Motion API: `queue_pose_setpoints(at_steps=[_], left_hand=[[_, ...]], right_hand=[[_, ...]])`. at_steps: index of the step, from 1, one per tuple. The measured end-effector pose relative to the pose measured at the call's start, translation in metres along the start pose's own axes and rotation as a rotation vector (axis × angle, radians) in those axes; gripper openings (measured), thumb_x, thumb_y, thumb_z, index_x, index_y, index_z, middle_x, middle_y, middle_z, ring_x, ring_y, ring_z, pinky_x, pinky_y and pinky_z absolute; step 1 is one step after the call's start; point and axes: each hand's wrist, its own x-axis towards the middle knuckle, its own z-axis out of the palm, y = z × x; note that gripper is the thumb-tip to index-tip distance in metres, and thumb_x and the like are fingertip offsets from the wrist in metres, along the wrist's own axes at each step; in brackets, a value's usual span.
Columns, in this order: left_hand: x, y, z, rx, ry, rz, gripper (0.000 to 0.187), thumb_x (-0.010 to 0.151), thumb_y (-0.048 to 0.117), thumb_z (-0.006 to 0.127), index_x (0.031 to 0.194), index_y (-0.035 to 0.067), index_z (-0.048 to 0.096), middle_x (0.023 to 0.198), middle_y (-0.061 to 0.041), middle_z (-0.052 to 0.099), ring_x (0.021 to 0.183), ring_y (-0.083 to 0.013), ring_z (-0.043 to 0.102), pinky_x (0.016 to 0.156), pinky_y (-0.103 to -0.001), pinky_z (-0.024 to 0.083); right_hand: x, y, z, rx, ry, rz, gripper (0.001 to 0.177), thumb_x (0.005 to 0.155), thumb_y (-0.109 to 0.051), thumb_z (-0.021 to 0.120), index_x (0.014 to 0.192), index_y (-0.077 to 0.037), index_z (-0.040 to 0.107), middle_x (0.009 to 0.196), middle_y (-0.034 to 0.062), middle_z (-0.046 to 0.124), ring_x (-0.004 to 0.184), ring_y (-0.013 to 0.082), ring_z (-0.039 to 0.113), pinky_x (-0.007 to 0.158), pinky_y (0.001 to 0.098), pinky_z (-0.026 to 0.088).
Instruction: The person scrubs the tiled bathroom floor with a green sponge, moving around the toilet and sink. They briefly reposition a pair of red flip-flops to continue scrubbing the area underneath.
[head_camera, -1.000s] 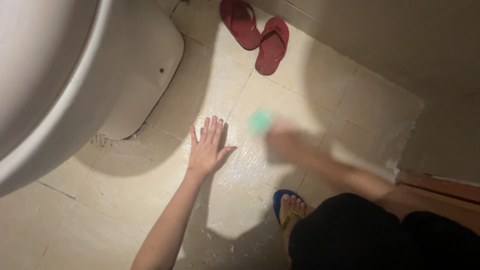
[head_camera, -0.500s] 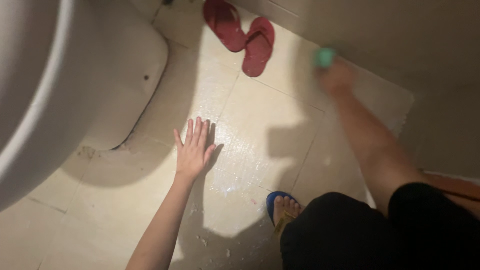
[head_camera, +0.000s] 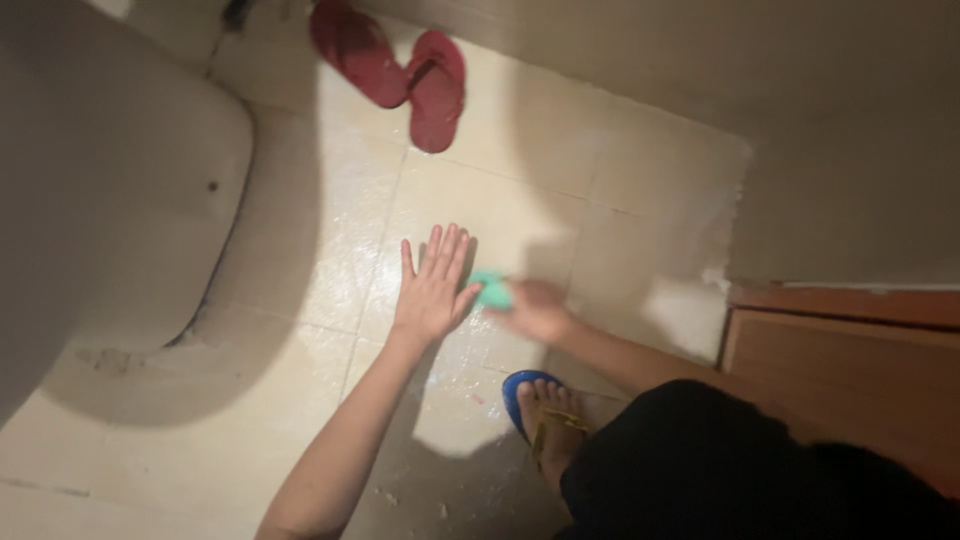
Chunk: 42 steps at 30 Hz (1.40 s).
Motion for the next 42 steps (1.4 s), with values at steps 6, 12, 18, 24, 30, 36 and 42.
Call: queue_pose_setpoints(at_steps=[6, 12, 18, 24, 30, 36, 42], left_hand=[[0.031, 0.006, -0.011, 0.094, 0.027, 0.067, 0.078, 0.104, 0.061, 0.028, 0.165, 0.013, 0.02, 0.172, -0.009, 0.018, 0.159, -0.0278, 0.011, 0.123, -0.065, 0.002], [0.028, 0.029, -0.005, 0.063, 0.005, 0.102, 0.078, 0.103, 0.061, 0.03, 0.163, 0.012, 0.02, 0.17, -0.009, 0.016, 0.157, -0.0272, 0.01, 0.122, -0.064, 0.003], [0.029, 0.047, 0.005, 0.03, -0.055, 0.157, 0.079, 0.102, 0.061, 0.03, 0.163, 0.012, 0.02, 0.171, -0.008, 0.016, 0.158, -0.026, 0.01, 0.123, -0.062, 0.002], [0.025, 0.044, 0.007, 0.035, -0.029, 0.166, 0.079, 0.102, 0.059, 0.033, 0.163, 0.011, 0.021, 0.17, -0.009, 0.018, 0.158, -0.0275, 0.011, 0.122, -0.063, 0.002], [0.014, 0.032, 0.0, 0.075, -0.014, 0.128, 0.079, 0.102, 0.06, 0.034, 0.163, 0.011, 0.021, 0.17, -0.011, 0.02, 0.158, -0.0298, 0.013, 0.122, -0.066, 0.004], [-0.003, 0.004, 0.002, 0.097, 0.021, -0.004, 0.082, 0.101, 0.06, 0.039, 0.164, 0.011, 0.021, 0.17, -0.011, 0.021, 0.158, -0.0296, 0.015, 0.121, -0.068, 0.005], [0.007, -0.043, -0.006, 0.121, 0.053, -0.138, 0.083, 0.1, 0.059, 0.041, 0.163, 0.009, 0.021, 0.171, -0.014, 0.018, 0.158, -0.0301, 0.012, 0.12, -0.069, 0.004]], right_hand=[[0.017, 0.088, -0.094, -0.065, 0.292, 0.663, 0.05, 0.081, -0.054, 0.077, 0.104, -0.009, 0.074, 0.104, 0.0211, 0.073, 0.096, 0.0432, 0.068, 0.079, 0.054, 0.053], [-0.018, 0.162, -0.141, -0.199, 0.472, 0.834, 0.048, 0.097, -0.045, 0.069, 0.111, 0.001, 0.063, 0.098, 0.0224, 0.072, 0.089, 0.0416, 0.07, 0.076, 0.0525, 0.053], [-0.143, 0.093, -0.052, -0.106, 0.285, 0.872, 0.066, 0.09, -0.055, 0.069, 0.129, -0.003, 0.061, 0.101, 0.0256, 0.073, 0.091, 0.0425, 0.071, 0.081, 0.0518, 0.055], [-0.12, 0.196, -0.112, -0.278, 0.432, 1.073, 0.059, 0.1, -0.049, 0.067, 0.115, 0.008, 0.061, 0.1, 0.0284, 0.072, 0.091, 0.0453, 0.071, 0.079, 0.0535, 0.057], [-0.031, 0.265, -0.154, -0.103, 0.627, 1.256, 0.048, 0.096, -0.044, 0.068, 0.112, 0.001, 0.067, 0.106, 0.0219, 0.072, 0.096, 0.0393, 0.071, 0.081, 0.0499, 0.055], [0.068, 0.232, -0.166, 0.164, 0.593, 0.955, 0.043, 0.093, -0.043, 0.07, 0.114, -0.006, 0.069, 0.111, 0.0133, 0.074, 0.1, 0.0311, 0.072, 0.084, 0.047, 0.055], [0.092, 0.001, -0.029, -0.067, 0.136, 0.213, 0.045, 0.088, -0.044, 0.07, 0.112, -0.007, 0.069, 0.091, 0.0176, 0.072, 0.083, 0.0368, 0.07, 0.074, 0.0503, 0.054]])
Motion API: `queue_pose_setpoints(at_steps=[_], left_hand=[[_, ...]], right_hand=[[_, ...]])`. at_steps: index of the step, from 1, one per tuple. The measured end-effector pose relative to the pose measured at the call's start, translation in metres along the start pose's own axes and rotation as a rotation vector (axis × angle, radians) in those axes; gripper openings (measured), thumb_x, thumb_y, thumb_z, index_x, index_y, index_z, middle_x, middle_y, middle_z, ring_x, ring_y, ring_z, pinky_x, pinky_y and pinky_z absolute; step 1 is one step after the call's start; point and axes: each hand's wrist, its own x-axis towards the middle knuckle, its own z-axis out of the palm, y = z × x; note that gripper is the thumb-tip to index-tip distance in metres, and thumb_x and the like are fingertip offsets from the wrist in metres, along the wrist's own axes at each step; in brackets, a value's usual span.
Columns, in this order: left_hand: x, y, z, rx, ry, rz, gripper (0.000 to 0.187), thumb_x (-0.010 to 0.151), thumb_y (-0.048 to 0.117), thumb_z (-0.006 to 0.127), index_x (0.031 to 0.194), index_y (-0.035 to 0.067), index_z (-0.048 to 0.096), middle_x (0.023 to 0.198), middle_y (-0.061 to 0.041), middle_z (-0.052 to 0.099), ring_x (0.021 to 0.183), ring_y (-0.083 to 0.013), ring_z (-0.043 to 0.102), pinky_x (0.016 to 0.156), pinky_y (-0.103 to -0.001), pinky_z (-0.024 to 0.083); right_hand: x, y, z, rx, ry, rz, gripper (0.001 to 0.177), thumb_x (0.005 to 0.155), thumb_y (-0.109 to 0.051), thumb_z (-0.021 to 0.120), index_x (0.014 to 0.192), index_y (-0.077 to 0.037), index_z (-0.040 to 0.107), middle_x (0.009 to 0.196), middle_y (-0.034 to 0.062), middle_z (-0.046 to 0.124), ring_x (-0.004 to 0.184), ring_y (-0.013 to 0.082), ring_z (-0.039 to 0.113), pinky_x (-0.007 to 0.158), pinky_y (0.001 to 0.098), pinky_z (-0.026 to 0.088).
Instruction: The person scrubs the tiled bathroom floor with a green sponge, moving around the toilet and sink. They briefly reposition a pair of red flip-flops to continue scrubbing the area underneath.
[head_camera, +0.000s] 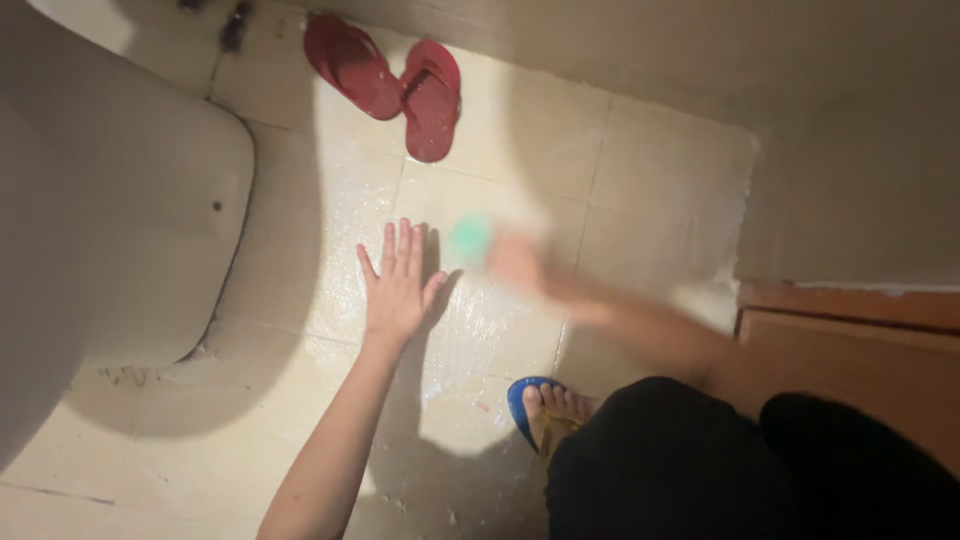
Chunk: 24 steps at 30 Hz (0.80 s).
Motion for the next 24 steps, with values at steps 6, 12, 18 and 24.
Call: queue_pose_setpoints(at_steps=[6, 12, 18, 24], left_hand=[[-0.007, -0.02, 0.003, 0.028, 0.031, -0.074, 0.083, 0.1, 0.06, 0.04, 0.163, 0.008, 0.024, 0.171, -0.013, 0.017, 0.159, -0.0284, 0.01, 0.121, -0.069, 0.002], [-0.028, -0.025, 0.005, 0.071, 0.03, -0.131, 0.084, 0.101, 0.061, 0.041, 0.163, 0.008, 0.025, 0.171, -0.013, 0.018, 0.159, -0.0284, 0.01, 0.122, -0.068, 0.003], [-0.046, -0.042, 0.007, 0.04, 0.085, -0.234, 0.083, 0.1, 0.059, 0.041, 0.163, 0.007, 0.025, 0.172, -0.012, 0.018, 0.159, -0.0279, 0.01, 0.122, -0.068, 0.002], [-0.068, -0.053, 0.004, -0.005, 0.139, -0.356, 0.073, 0.103, 0.046, 0.04, 0.164, 0.007, 0.025, 0.172, -0.011, 0.019, 0.159, -0.0284, 0.012, 0.121, -0.068, 0.003]], right_hand=[[-0.034, -0.046, 0.018, -0.092, -0.262, -0.318, 0.046, 0.087, -0.045, 0.071, 0.114, -0.007, 0.068, 0.089, 0.0193, 0.072, 0.081, 0.0395, 0.069, 0.073, 0.0516, 0.053], [0.098, 0.088, -0.073, -0.023, 0.273, 0.243, 0.048, 0.09, -0.044, 0.073, 0.121, -0.007, 0.067, 0.104, 0.0184, 0.074, 0.094, 0.039, 0.069, 0.081, 0.0511, 0.053], [0.084, 0.04, -0.029, -0.08, 0.161, 0.236, 0.049, 0.092, -0.045, 0.071, 0.118, -0.004, 0.066, 0.1, 0.0177, 0.074, 0.091, 0.0372, 0.071, 0.08, 0.0501, 0.054], [-0.025, -0.101, 0.086, -0.038, -0.273, -0.481, 0.044, 0.086, -0.043, 0.073, 0.114, -0.008, 0.067, 0.089, 0.0171, 0.073, 0.081, 0.0376, 0.071, 0.072, 0.0487, 0.055]])
